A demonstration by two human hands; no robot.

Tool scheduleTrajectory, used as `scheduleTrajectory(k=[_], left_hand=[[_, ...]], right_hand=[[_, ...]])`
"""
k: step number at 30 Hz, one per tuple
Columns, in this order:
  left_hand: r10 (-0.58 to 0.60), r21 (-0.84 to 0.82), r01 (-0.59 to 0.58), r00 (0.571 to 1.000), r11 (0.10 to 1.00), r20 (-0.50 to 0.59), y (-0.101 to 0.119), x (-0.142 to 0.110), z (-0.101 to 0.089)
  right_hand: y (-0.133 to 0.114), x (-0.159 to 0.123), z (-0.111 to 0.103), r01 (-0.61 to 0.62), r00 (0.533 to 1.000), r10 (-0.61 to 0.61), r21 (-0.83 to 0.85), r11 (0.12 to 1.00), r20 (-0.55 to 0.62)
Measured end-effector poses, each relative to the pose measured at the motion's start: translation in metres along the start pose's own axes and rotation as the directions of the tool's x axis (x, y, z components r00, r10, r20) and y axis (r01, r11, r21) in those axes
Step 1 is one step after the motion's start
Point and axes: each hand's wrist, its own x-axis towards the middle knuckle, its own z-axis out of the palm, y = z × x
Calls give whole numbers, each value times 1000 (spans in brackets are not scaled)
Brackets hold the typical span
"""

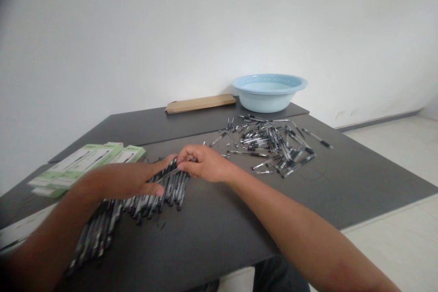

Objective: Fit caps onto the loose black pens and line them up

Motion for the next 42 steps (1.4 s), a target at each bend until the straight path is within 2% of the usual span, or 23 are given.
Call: scheduleTrajectory(k=[4, 7, 10, 14, 17, 18, 20, 23, 25, 27, 29, 32, 35, 42], left_hand=[[62, -53, -59, 997, 997, 56, 9, 10, 4], [102, -108, -96, 993, 989, 51, 8, 12, 6], [103, -129, -95, 993, 987, 61, 6, 10, 4], [97, -118, -90, 994, 989, 57, 2, 6, 1], [65, -82, -61, 997, 995, 47, -5, 2, 0], [44, -60, -42, 998, 997, 41, -7, 1, -1], [19, -20, -18, 999, 1000, 32, -8, -1, -2], [-9, 15, 8, 997, 1000, 72, -4, -4, -5], [-17, 23, 15, 995, 1000, 93, 0, -6, -6], [-22, 28, 20, 995, 999, 97, 1, -7, -7], [-12, 22, 10, 996, 1000, 93, 1, -7, -6], [20, -9, -19, 996, 1000, 88, -1, -8, -4], [27, -22, -25, 996, 999, 90, -2, -8, -4], [10, -1, -10, 993, 1000, 121, 5, -11, -8]], right_hand=[[-5, -3, 27, 64, 998, -63, 128, 990, -18], [-6, -6, 34, 106, 994, -102, 168, 980, -32], [-5, -9, 36, 142, 989, -136, 127, 982, -50], [-7, -12, 36, 236, 971, -237, -27, 971, -25], [-9, -11, 25, 250, 965, -263, -360, 899, 13], [-8, -9, 17, 213, 968, -252, -486, 847, -16], [-2, -5, -3, 57, 962, -218, -663, 746, -163], [15, 3, -39, -243, 904, -152, -773, 586, -400], [28, 7, -57, -361, 897, -65, -812, 459, -436], [38, 12, -63, -371, 915, -4, -847, 380, -402], [45, 16, -58, -327, 940, 25, -873, 361, -341], [52, 22, -40, -172, 985, 65, -928, 330, -159], [56, 23, -27, -33, 991, 136, -961, 275, 5], [52, 21, -35, -19, 976, 213, -969, 245, 34]])
